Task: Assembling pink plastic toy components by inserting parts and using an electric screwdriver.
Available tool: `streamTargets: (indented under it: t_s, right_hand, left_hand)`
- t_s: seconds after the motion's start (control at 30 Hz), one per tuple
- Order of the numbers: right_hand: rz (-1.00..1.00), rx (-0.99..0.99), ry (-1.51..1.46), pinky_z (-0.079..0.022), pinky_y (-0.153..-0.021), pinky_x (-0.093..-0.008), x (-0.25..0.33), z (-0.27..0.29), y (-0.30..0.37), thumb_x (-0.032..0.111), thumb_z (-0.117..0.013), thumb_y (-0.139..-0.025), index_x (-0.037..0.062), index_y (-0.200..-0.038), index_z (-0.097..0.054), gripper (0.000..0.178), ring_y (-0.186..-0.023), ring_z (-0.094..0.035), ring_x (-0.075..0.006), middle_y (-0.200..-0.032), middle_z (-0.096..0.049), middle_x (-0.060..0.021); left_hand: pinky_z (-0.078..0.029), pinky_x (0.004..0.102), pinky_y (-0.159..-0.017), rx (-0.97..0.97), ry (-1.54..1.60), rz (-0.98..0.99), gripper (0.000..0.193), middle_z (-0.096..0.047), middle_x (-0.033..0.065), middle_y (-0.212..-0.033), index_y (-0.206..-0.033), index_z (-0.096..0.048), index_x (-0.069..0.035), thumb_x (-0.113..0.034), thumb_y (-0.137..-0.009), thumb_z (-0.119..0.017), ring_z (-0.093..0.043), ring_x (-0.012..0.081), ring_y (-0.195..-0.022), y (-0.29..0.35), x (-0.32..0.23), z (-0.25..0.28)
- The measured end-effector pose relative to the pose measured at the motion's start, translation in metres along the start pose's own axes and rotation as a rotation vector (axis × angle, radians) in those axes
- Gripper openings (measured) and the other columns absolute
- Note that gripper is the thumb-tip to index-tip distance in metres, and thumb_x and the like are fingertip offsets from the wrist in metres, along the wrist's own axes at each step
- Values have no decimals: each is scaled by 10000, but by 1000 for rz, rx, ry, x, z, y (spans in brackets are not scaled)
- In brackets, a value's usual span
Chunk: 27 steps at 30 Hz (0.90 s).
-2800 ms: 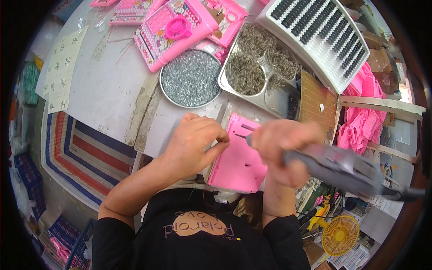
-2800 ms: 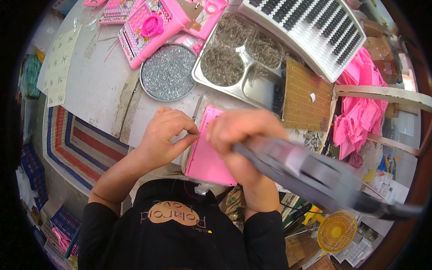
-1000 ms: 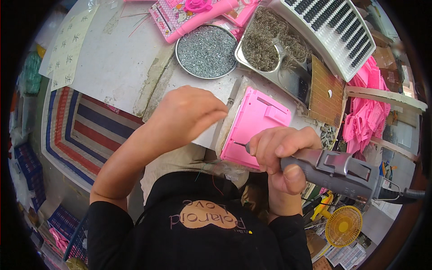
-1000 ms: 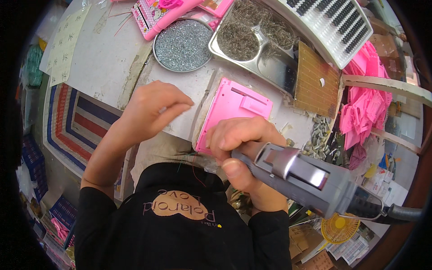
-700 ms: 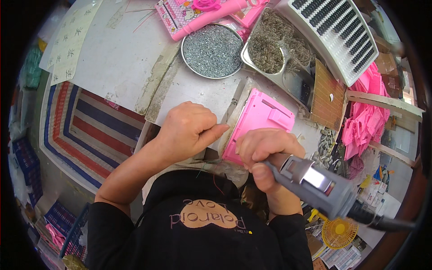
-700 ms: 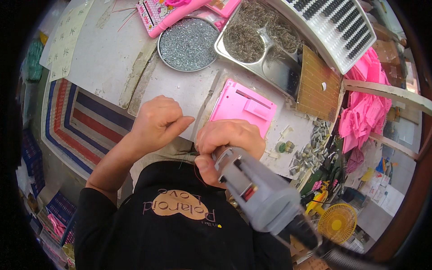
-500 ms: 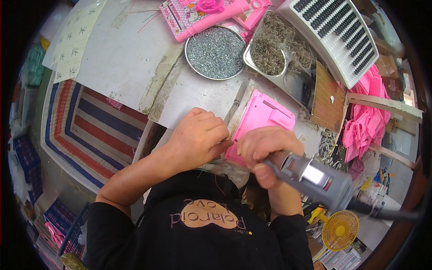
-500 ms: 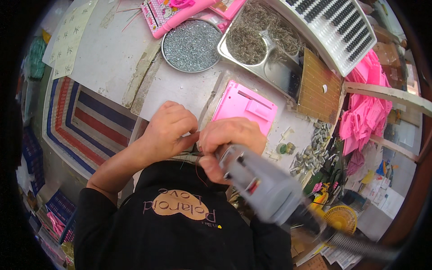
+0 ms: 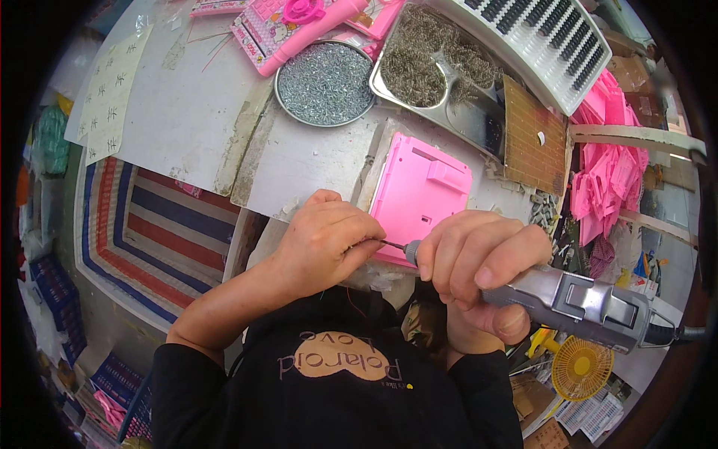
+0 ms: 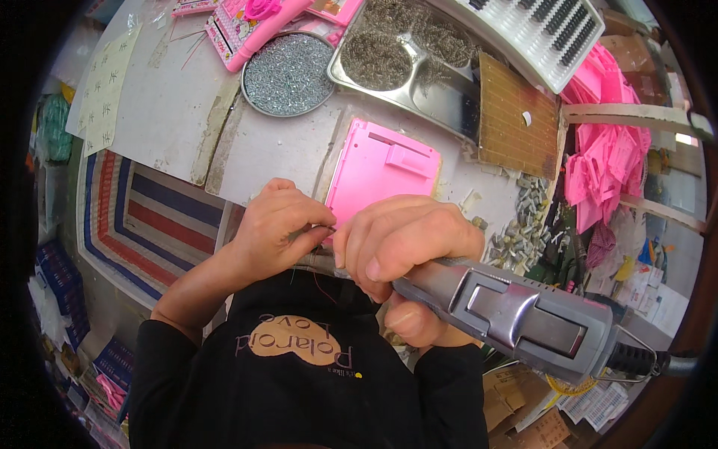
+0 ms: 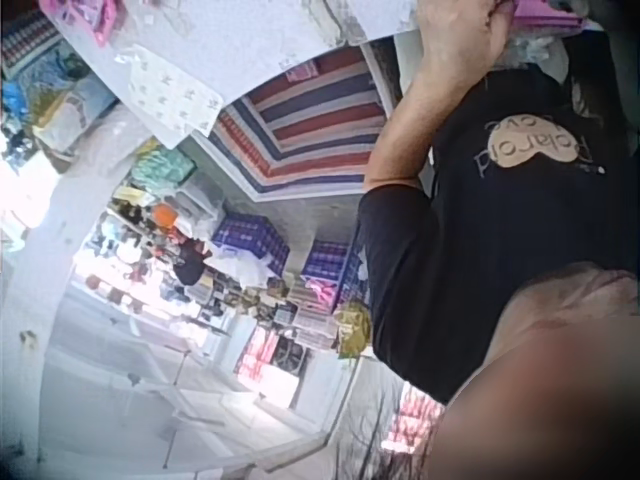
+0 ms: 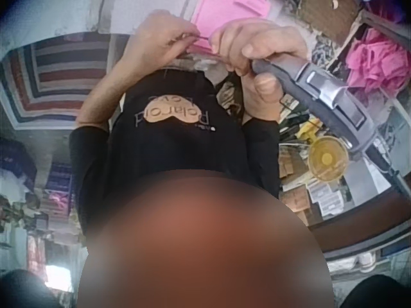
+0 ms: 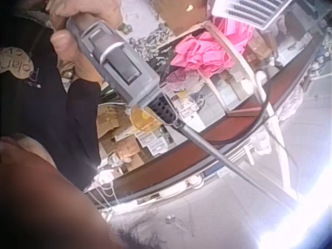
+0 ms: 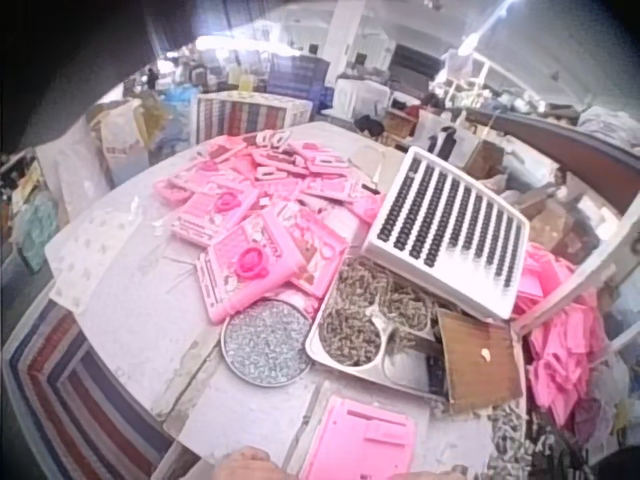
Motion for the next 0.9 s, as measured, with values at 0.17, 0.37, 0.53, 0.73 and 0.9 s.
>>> streamTargets:
  t_s: [0.17, 0.37, 0.53, 0.73, 0.9]
  right_hand:
    - [0, -34, 21, -508, -594, -367, 0, 1, 11, 329, -779, -918, 50, -1034, -584, 360, -543, -558, -190, -653, -583, -44]
    - [-13, -142, -24, -513, -584, -357, -10, -4, 29, 231, -791, -885, 34, -967, -596, 289, -537, -554, -188, -635, -578, -36]
    - [-16, -30, 171, -518, -597, -363, -32, -15, 33, 318, -741, -947, 83, -963, -556, 299, -523, -547, -181, -612, -556, -27]
    - [137, 80, 299, -534, -558, -366, -52, -23, 33, 124, -741, -877, 27, -947, -561, 217, -508, -569, -207, -617, -576, -48]
    - [6, 72, 268, -518, -554, -348, -15, 9, 31, 197, -732, -890, 62, -1021, -614, 222, -524, -569, -163, -629, -592, -19]
  left_hand:
    - [-462, 403, -841, 69, -121, -62, 192, -723, 50, -915, -921, -698, -104, -107, -762, -806, -678, 222, -830, -7, -6, -1]
    - [-417, 474, -982, 306, -147, -162, 293, -706, 37, -1247, -1032, -719, -107, -89, -744, -774, -631, 214, -1207, -32, -13, 17]
    - [-396, 476, -997, 411, -246, -174, 268, -688, -3, -1350, -1092, -739, -134, -103, -829, -700, -570, 165, -1349, -21, 14, 3]
    - [-390, 461, -943, 326, -205, -117, 250, -702, -10, -1322, -1086, -743, -150, -141, -840, -696, -586, 145, -1322, -12, 14, -1]
    - [-390, 467, -945, 368, -282, -168, 304, -709, 5, -1292, -1091, -736, -140, -108, -791, -700, -615, 167, -1260, -25, 7, -5]
Point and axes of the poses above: each hand's wrist, its own y-axis away from the middle knuckle, its own z-axis out of the back of the hand, x = y × z, the point moved 2 cm from there along -y, towards the middle knuckle
